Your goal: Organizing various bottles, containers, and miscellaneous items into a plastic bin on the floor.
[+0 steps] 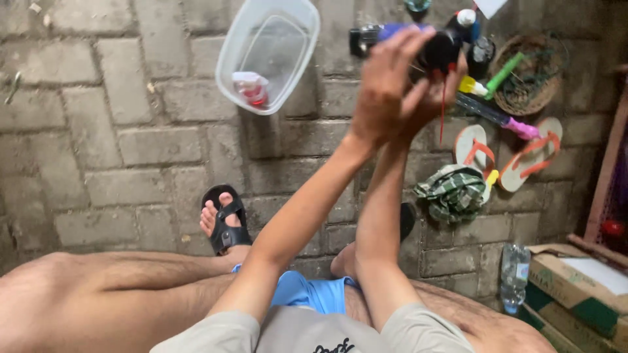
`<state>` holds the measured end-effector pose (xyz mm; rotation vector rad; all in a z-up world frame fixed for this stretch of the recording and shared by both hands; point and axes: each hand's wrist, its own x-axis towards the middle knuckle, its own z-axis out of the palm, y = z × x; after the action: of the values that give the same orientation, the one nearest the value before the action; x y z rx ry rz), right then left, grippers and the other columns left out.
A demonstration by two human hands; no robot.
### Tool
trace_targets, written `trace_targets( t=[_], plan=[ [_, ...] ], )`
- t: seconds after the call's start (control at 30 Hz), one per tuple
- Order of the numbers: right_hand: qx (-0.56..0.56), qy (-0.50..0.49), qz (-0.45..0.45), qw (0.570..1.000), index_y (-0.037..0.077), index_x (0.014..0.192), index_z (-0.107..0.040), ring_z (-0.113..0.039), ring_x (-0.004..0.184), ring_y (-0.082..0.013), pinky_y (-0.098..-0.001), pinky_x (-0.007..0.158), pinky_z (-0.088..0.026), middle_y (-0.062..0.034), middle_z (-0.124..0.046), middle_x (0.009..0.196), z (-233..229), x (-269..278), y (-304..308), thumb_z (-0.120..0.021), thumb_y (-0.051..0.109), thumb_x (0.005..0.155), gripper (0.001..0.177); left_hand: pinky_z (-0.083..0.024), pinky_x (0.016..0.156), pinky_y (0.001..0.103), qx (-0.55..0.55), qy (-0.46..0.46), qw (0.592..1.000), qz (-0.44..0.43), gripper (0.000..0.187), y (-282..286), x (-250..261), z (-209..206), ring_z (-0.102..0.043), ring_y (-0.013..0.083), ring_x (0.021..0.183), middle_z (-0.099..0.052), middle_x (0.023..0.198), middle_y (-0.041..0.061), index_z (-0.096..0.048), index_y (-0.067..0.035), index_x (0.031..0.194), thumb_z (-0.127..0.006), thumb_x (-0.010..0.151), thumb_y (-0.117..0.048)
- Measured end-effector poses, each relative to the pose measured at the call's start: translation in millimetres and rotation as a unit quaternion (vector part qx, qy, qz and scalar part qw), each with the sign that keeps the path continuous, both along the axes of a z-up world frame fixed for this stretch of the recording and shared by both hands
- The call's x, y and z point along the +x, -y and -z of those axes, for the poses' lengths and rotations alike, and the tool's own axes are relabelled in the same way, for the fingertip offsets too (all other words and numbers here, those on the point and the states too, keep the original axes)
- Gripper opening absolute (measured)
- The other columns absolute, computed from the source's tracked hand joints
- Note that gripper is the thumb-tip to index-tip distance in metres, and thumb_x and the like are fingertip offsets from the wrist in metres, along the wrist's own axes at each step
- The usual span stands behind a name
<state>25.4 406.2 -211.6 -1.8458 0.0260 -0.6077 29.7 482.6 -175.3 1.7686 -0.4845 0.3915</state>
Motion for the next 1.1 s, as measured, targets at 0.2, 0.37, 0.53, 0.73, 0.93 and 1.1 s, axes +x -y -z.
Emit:
trace_targets(
  t=[0.2, 0.37, 0.53, 0.73, 0.93, 1.1],
  plan=[
    [-0.040, 0.016, -0.114, 0.993, 0.004, 0.128, -0.063, -0.074, 0.110, -0.0226, -0.0367, 0.098, -0.065, -0.0124, -0.074, 0.118, -13, 65, -79, -0.094, 0.024, 0.087, 0.056, -0.039, 0.115, 0.040, 0.063, 0.016, 0.972, -0.225, 0.058, -115, 24, -3, -0.057, 0.0239, 0.128, -0.062, 0.140, 0.006, -0.056, -0.014, 0.144, -0.084, 0.093, -0.017],
    [-0.077, 0.011, -0.185, 0.980, 0.006, 0.131, -0.063, -0.077, 0.113, -0.0228, -0.0366, 0.100, -0.066, -0.0123, -0.076, 0.121, 11, 106, -126, -0.095, 0.025, 0.085, 0.059, -0.038, 0.126, 0.049, 0.044, -0.032, 0.962, -0.267, 0.062, -206, 33, 26, -0.059, 0.0260, 0.136, -0.063, 0.141, 0.011, -0.053, -0.010, 0.146, -0.083, 0.093, -0.025],
    [-0.089, -0.024, -0.247, 0.965, 0.008, 0.131, -0.061, -0.078, 0.114, -0.0219, -0.0350, 0.097, -0.064, -0.0101, -0.079, 0.120, 12, 116, -148, -0.092, 0.024, 0.084, 0.059, -0.046, 0.120, 0.041, -0.058, -0.220, 0.944, -0.237, 0.052, -240, 36, 117, -0.061, 0.0234, 0.136, -0.062, 0.147, 0.013, -0.050, -0.013, 0.151, -0.057, 0.102, -0.032],
    [-0.091, -0.038, -0.283, 0.954, 0.012, 0.127, -0.063, -0.078, 0.107, -0.0173, -0.0321, 0.093, -0.062, -0.0053, -0.080, 0.112, -3, 106, -142, -0.093, 0.018, 0.083, 0.054, -0.037, 0.124, 0.040, -0.073, -0.215, 0.950, -0.215, 0.045, -225, 18, 175, -0.049, 0.0303, 0.148, -0.051, 0.159, 0.017, -0.047, -0.008, 0.154, -0.051, 0.111, -0.019],
    [-0.095, -0.036, -0.315, 0.943, 0.012, 0.126, -0.063, -0.076, 0.101, -0.0147, -0.0320, 0.089, -0.061, -0.0044, -0.079, 0.107, -3, 102, -133, -0.095, 0.015, 0.082, 0.054, -0.037, 0.122, 0.036, -0.108, -0.229, 0.952, -0.169, 0.048, -217, 18, 170, -0.049, 0.0264, 0.148, -0.053, 0.157, 0.016, -0.047, -0.002, 0.154, -0.044, 0.106, -0.003],
    [-0.085, -0.060, -0.356, 0.929, 0.011, 0.124, -0.062, -0.077, 0.104, -0.0152, -0.0313, 0.092, -0.063, -0.0049, -0.078, 0.110, -2, 100, -127, -0.092, 0.010, 0.075, 0.057, -0.038, 0.123, 0.036, -0.148, -0.222, 0.950, -0.165, 0.046, -218, 21, 185, -0.051, 0.0245, 0.147, -0.055, 0.155, 0.016, -0.050, 0.000, 0.152, -0.043, 0.106, 0.002]
  ],
)
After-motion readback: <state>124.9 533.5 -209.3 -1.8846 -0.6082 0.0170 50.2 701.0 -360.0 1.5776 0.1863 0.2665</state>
